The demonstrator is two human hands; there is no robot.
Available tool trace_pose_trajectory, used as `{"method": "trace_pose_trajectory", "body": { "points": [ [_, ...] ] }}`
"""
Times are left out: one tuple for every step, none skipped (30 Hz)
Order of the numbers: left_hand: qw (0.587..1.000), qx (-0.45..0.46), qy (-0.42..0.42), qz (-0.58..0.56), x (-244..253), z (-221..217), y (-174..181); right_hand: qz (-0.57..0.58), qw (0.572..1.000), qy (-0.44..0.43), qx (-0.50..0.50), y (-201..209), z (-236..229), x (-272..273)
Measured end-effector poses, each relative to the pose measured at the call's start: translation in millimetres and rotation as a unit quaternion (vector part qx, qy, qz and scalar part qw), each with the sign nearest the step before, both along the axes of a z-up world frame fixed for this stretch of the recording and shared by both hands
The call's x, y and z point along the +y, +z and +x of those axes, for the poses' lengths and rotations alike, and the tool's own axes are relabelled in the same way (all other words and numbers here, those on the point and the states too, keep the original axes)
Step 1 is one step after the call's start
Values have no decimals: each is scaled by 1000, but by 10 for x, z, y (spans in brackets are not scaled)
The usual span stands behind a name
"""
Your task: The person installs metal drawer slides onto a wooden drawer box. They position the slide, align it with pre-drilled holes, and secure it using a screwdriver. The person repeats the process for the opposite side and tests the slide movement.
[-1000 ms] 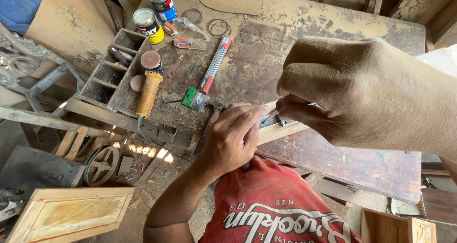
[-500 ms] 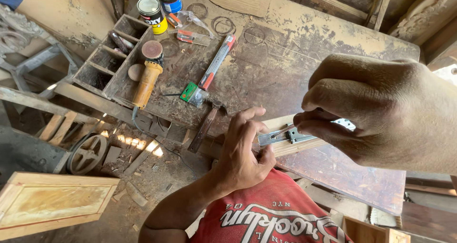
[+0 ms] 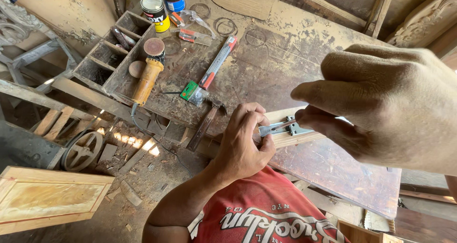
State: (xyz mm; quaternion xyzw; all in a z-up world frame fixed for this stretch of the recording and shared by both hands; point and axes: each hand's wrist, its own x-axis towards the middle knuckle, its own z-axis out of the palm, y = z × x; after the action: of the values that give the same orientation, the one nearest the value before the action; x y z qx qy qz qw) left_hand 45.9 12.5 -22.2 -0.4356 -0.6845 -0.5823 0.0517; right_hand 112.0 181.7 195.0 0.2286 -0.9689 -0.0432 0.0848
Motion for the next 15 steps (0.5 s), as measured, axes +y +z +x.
{"method": "trace_pose_trajectory", "body": {
  "points": [
    [1000,10,1,3,17,-25,8,32,999,-30,-10,0,2,-7],
    [1000,17,4,5,29,-45,9,65,996,-58,-24,-1,0,-21],
    [1000,24,6,7,38,-64,6,100,989,-91,-54,3,-8,-32],
    [1000,22,4,5,43,-78,3,90,990,-92,-58,17,-22,-45],
    [1000,20,2,4,45,-85,-2,81,990,-92,-62,38,-41,-55],
    [1000,19,-1,2,40,-95,-5,28,997,-64,-35,59,-72,-63],
    [1000,16,5,4,34,-96,-6,-25,999,-38,-7,81,-96,-75],
    [1000,16,4,5,31,-112,-6,-50,999,1,-21,96,-117,-79],
    [1000,16,3,7,32,-131,-4,-74,996,40,-34,110,-142,-82],
    [1000,9,0,5,40,-135,-1,-96,991,83,-50,125,-163,-84],
    [1000,2,-3,3,47,-139,1,-68,996,52,-25,131,-174,-94],
    [1000,-8,-2,-1,46,-126,-6,-42,999,24,-2,115,-177,-110],
    [1000,-2,3,8,50,-118,-16,-15,1000,-3,20,102,-182,-115],
    [1000,5,5,13,50,-124,-30,11,998,-58,-1,82,-175,-119],
    [1000,12,6,19,48,-129,-41,37,993,-113,-23,62,-162,-120]
  ]
}}
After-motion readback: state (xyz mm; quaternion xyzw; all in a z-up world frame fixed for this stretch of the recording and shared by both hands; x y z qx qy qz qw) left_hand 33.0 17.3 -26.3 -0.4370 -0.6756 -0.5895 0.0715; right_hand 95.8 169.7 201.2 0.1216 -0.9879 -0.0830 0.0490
